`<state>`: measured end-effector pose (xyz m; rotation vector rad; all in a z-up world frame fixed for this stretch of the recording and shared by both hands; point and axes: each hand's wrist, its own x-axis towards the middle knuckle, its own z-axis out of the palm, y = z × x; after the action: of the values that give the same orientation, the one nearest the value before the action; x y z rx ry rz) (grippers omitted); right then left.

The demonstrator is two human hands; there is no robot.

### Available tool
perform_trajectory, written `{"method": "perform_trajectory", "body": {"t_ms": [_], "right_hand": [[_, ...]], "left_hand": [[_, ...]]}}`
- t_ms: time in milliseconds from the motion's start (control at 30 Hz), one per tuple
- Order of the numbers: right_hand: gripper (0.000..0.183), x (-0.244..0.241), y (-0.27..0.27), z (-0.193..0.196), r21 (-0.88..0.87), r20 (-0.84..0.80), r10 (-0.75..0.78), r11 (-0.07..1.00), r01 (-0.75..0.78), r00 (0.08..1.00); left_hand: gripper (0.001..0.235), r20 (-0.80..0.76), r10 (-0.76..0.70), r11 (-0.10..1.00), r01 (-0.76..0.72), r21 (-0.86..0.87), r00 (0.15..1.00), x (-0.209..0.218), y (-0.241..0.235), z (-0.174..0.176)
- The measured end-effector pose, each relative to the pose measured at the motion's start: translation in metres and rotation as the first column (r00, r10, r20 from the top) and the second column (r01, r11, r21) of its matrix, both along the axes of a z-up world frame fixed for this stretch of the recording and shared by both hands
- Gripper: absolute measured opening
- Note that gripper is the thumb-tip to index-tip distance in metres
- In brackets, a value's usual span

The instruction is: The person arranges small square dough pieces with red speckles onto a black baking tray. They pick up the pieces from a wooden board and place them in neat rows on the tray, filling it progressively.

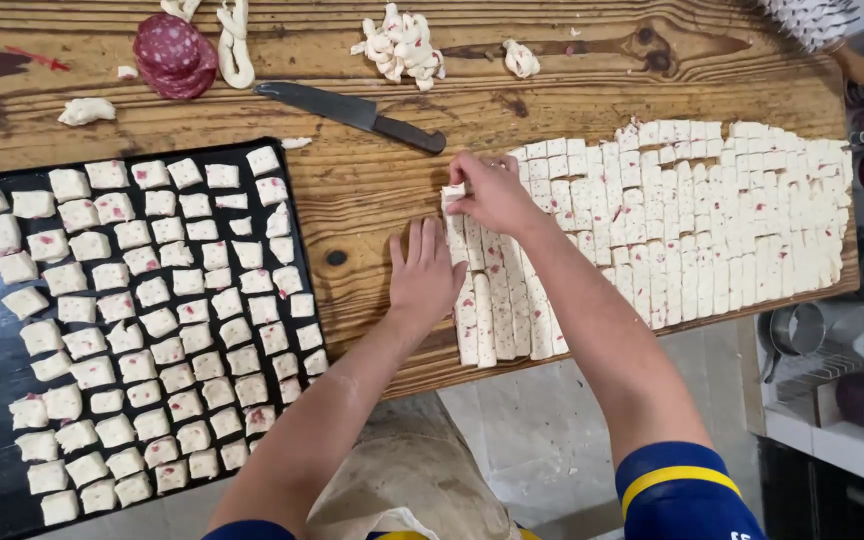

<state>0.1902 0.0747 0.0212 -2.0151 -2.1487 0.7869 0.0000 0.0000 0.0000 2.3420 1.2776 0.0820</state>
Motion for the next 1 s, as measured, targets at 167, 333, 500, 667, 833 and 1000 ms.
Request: {"method": "perform_trajectory", "body": {"t_ms": [167,333,500,667,833,1000], "right_hand": [[0.044,0.008,-0.025,0.034,-0.036,-0.335,-0.117,0.993,0.112,0.935],[0.047,0.023,-0.048,0.037,-0.192,-0.622,-0.328,0.944,0.268,0.711],[0.059,0.028,-0.07,0.03,-0.238,-0.833,-0.359,0.919,0.314,0.42],[0.043,-0.027,-0.076,0.041,-0.428,-0.853,-0.499,0.836,0.343,0.154],[0.027,-0.096,-0.079,0.046,-0.348,-0.82,-0.472,0.861,0.371,0.324],[0.031,-0.183,-0.08,0.019,-0.716,-0.695,-0.658,0.671,0.192,-0.291]], "left_hand": [[0.058,0.156,0.158,0.981,-0.137,-0.139,0.975,0.019,0.0,-0.014],[0.033,0.269,0.028,0.989,0.012,-0.146,0.963,0.017,0.012,-0.016],[0.067,0.613,0.323,0.784,0.16,-0.6,0.721,-0.02,0.022,0.045],[0.054,0.554,0.803,0.372,0.54,-0.755,0.221,-0.05,0.013,0.03],[0.038,0.456,0.864,0.367,0.352,-0.861,0.215,-0.105,0.012,0.034],[0.026,0.432,0.9,0.358,0.466,-0.809,0.061,-0.212,-0.009,0.051]]}}
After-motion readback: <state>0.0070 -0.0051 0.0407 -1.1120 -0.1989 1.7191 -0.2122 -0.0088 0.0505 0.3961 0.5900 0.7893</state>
